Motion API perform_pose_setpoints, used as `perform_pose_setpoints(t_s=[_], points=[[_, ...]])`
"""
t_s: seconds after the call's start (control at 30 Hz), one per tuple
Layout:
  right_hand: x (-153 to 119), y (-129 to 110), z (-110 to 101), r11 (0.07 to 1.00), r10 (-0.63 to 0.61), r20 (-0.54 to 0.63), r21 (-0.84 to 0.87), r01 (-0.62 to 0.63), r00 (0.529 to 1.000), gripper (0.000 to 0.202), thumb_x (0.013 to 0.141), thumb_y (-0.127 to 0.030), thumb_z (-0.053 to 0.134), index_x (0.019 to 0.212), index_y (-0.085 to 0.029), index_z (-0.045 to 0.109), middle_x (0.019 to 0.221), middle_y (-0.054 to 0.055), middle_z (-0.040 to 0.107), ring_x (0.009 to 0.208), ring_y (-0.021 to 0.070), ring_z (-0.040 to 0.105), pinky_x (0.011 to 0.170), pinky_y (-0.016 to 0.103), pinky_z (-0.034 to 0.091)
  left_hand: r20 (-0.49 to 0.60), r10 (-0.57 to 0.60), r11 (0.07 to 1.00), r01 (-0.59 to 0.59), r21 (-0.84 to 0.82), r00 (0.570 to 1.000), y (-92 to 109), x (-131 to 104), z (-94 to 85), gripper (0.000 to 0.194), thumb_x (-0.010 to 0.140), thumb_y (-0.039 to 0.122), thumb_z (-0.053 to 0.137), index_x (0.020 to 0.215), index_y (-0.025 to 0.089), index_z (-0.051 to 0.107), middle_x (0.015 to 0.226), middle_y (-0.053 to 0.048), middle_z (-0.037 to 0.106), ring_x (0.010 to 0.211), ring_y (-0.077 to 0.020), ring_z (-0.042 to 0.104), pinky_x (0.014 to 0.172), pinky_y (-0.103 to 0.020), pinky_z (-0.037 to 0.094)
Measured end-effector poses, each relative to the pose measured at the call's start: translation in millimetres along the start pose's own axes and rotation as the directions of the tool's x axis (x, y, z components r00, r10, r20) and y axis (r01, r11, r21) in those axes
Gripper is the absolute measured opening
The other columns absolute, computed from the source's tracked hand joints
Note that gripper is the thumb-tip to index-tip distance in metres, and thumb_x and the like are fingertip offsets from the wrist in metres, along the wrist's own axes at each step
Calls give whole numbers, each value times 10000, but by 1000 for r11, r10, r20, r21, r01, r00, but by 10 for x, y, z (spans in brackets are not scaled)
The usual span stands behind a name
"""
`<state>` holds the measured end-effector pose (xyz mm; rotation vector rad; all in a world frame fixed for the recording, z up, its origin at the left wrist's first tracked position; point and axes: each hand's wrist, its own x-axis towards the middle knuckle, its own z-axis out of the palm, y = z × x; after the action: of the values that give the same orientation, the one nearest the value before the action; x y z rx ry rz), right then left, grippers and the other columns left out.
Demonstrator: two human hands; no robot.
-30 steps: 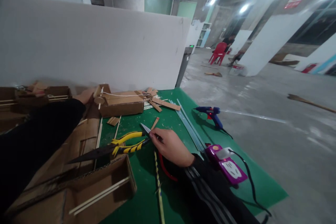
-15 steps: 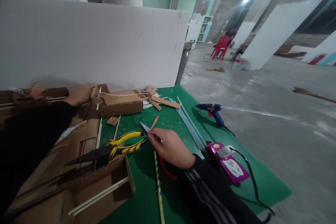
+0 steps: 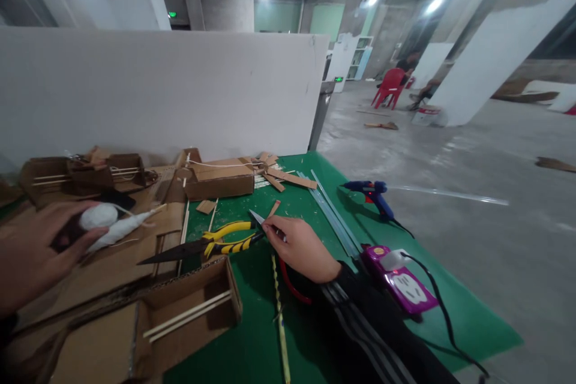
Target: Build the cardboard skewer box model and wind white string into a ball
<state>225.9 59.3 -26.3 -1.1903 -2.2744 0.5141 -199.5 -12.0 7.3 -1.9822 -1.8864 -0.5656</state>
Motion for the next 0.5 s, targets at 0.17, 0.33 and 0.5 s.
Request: perform_pose_setpoints(t_s=[0.17, 0.33, 0.5], points=[[17, -10, 29, 1000, 9, 13, -13, -9, 1000, 284, 996, -311, 437, 938, -183, 684, 829, 41, 709, 725, 173, 624, 665, 264, 432, 33, -19, 993, 23, -116, 999, -96, -330, 162, 535, 880, 630, 453, 1250, 245, 491, 1298, -111, 581, 1166, -332, 578, 1019, -439, 442], [30, -25, 37, 1000, 19, 16, -20, -19, 1000, 293, 999, -321, 430, 943, -185, 682, 849, 38, 712, 744, 173, 630, 669, 261, 428, 200, -252, 939, 289, -187, 947, 19, -413, 187, 566, 922, 615, 448, 1337, 230, 444, 1300, -111, 624, 1121, -313, 646, 942, -432, 516], [29, -18, 38, 1000, 25, 22, -20, -24, 999, 299, 996, -339, 433, 959, -180, 684, 840, 45, 709, 732, 177, 628, 674, 266, 429, 226, -208, 919, 270, -289, 952, 66, -443, 209, 735, 927, 594, 480, 1502, 211, 229, 1331, -142, 616, 1143, -302, 650, 986, -453, 499]])
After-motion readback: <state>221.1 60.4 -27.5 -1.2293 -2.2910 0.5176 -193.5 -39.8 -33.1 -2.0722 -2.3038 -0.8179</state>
